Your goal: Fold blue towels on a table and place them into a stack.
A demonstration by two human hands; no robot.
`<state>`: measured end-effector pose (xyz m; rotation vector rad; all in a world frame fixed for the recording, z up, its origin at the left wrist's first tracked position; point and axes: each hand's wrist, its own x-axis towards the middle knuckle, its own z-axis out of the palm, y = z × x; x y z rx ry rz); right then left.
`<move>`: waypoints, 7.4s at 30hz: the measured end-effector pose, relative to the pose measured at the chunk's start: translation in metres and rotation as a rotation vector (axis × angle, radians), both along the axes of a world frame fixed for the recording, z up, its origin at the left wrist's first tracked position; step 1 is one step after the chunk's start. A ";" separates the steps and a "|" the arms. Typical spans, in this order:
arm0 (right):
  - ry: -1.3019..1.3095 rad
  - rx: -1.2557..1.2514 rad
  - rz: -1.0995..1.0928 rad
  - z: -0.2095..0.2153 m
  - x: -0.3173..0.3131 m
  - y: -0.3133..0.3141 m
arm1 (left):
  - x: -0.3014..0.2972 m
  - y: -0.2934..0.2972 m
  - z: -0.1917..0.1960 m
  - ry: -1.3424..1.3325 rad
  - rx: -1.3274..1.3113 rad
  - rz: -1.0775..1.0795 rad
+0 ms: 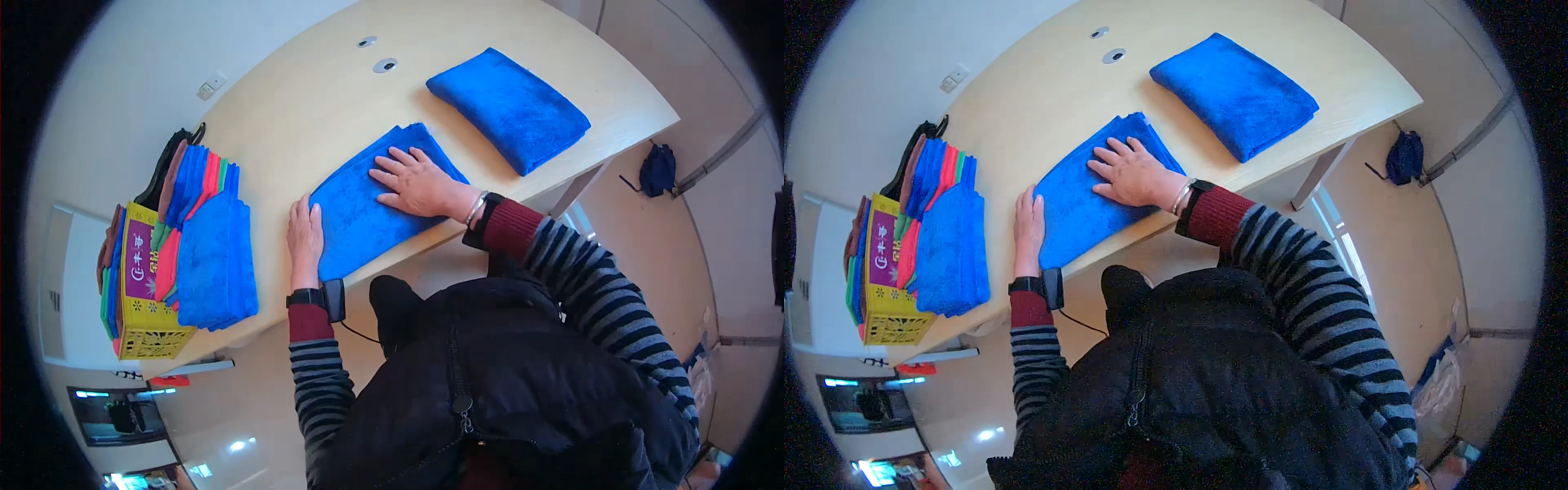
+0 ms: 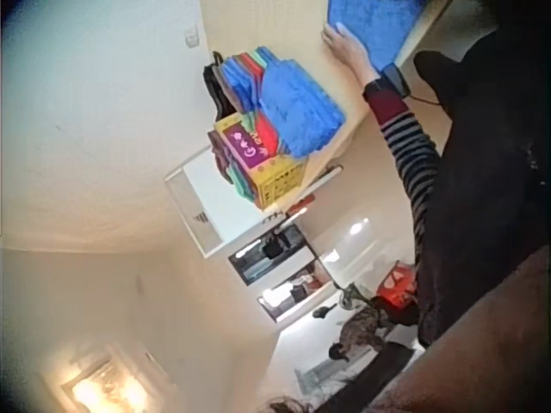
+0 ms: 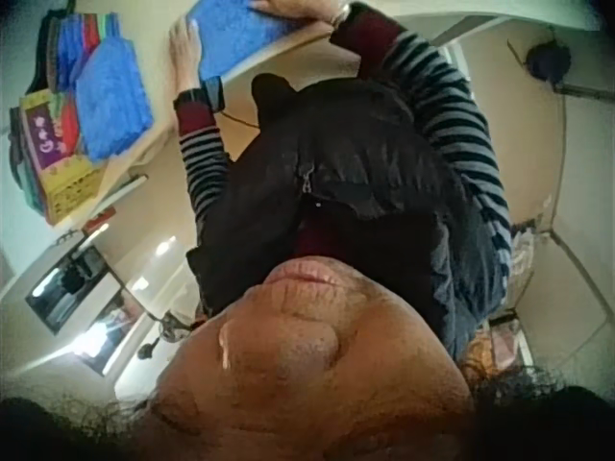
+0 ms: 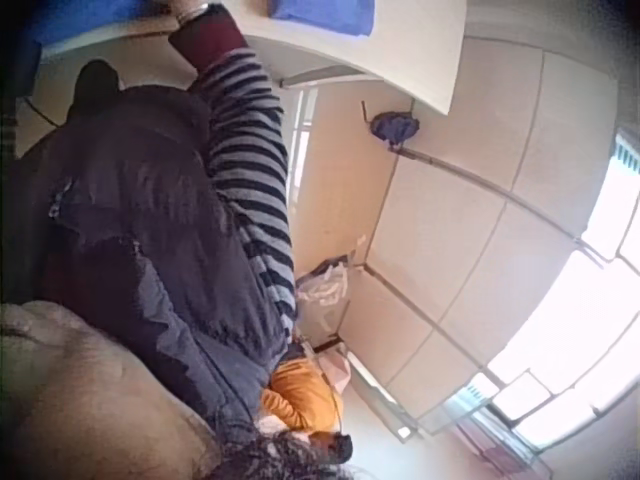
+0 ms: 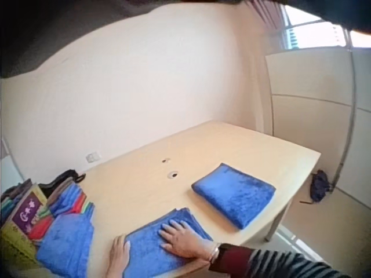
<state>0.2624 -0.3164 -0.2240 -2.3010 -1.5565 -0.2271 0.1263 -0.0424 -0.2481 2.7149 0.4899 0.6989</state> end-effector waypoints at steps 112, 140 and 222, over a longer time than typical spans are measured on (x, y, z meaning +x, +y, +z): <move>-0.195 0.061 -0.437 0.000 0.030 -0.055 | -0.037 -0.054 0.027 0.186 0.233 0.003; -0.066 -0.202 -0.283 0.039 -0.033 -0.077 | -0.107 -0.110 0.015 -0.093 0.374 -0.022; -0.052 0.042 -0.091 0.002 -0.014 0.019 | -0.024 -0.072 0.032 0.326 0.093 0.093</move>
